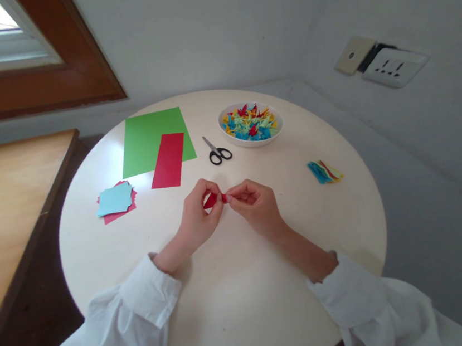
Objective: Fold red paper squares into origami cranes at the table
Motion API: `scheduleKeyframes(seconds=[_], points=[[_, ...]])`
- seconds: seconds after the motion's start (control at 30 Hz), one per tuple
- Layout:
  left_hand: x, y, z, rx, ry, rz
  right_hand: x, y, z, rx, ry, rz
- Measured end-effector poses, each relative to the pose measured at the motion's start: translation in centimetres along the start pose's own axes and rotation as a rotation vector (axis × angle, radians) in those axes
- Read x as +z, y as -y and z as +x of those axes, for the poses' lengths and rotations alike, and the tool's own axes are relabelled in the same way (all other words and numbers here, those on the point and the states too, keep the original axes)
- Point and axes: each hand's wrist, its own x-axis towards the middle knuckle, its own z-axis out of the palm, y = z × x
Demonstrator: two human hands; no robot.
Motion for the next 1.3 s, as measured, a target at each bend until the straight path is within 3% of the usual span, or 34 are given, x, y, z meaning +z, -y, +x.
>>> scheduleKeyframes(seconds=[0.73, 1.3], points=[[0.03, 0.68, -0.01, 0.029, -0.062, 0.011, 0.23, -0.30, 0.40, 0.049, -0.039, 0.153], [0.20, 0.52, 0.07, 0.002, -0.073, 0.046, 0.23, -0.59, 0.11, -0.060, -0.035, -0.018]])
